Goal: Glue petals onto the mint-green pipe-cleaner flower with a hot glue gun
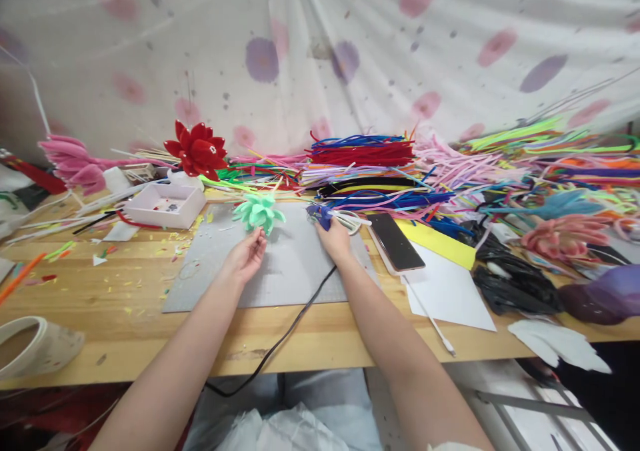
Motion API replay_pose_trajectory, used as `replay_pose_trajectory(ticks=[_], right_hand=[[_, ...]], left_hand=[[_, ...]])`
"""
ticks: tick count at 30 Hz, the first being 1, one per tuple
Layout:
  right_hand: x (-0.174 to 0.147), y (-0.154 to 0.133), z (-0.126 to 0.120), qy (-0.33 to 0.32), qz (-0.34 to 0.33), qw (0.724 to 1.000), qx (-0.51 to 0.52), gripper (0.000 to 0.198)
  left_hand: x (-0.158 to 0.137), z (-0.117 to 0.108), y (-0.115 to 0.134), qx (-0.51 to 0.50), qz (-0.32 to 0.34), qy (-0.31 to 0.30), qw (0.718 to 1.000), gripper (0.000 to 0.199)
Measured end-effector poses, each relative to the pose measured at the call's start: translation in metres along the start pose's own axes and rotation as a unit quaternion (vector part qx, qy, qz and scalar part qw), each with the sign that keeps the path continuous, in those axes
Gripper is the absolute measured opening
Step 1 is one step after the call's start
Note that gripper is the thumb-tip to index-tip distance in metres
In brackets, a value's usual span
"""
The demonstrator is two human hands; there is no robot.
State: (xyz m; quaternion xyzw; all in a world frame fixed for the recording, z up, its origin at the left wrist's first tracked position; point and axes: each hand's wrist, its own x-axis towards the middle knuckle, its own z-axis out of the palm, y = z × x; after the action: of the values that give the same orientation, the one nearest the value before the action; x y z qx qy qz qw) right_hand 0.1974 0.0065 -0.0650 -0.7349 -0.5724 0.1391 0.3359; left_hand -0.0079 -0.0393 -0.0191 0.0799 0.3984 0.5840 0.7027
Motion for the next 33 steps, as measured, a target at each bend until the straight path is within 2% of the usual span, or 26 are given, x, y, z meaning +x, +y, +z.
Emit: replay_pose_trajectory(ticks=[4,6,9,10,12,14,17,21,26,33], right_hand=[[-0.004,0.002,-0.009,-0.022,-0.034,0.999,-0.021,0.037],[-0.012,0.005,-0.015,0.028,-0.057,0.997,-0.042,0.040],[-0.032,0.004,-0.019,0.142,-0.084,0.985,-0.057,0.037],[-0.039,0.002,-0.019,0.147,-0.104,0.982,-0.048,0.034],[-0.049,-0.009,-0.014,0.091,-0.195,0.977,-0.010,0.030],[-0.052,-0.025,-0.007,0.037,-0.281,0.959,0.031,0.025],[-0.041,-0.052,0.006,0.021,-0.340,0.934,0.112,0.016],[-0.023,-0.072,0.025,0.016,-0.343,0.923,0.173,0.034],[-0.016,-0.067,0.045,0.026,-0.363,0.905,0.221,0.044],[-0.017,-0.062,0.047,0.013,-0.373,0.895,0.245,0.048]], left_hand=[[0.004,0.007,-0.006,-0.013,-0.002,-0.004,1.000,0.012],[0.006,0.010,-0.008,-0.021,-0.011,0.007,1.000,0.014],[0.007,0.014,-0.009,-0.036,-0.021,0.031,0.999,0.017],[0.007,0.016,-0.009,-0.040,-0.023,0.039,0.998,0.017],[0.008,0.018,-0.009,-0.046,-0.025,0.050,0.997,0.017],[0.009,0.019,-0.009,-0.049,-0.029,0.055,0.997,0.017],[0.011,0.022,-0.007,-0.048,-0.036,0.062,0.996,0.017],[0.013,0.024,-0.005,-0.043,-0.038,0.067,0.996,0.017],[0.018,0.022,-0.006,-0.041,-0.040,0.060,0.997,0.017],[0.020,0.022,-0.008,-0.007,-0.025,0.047,0.999,0.015]])
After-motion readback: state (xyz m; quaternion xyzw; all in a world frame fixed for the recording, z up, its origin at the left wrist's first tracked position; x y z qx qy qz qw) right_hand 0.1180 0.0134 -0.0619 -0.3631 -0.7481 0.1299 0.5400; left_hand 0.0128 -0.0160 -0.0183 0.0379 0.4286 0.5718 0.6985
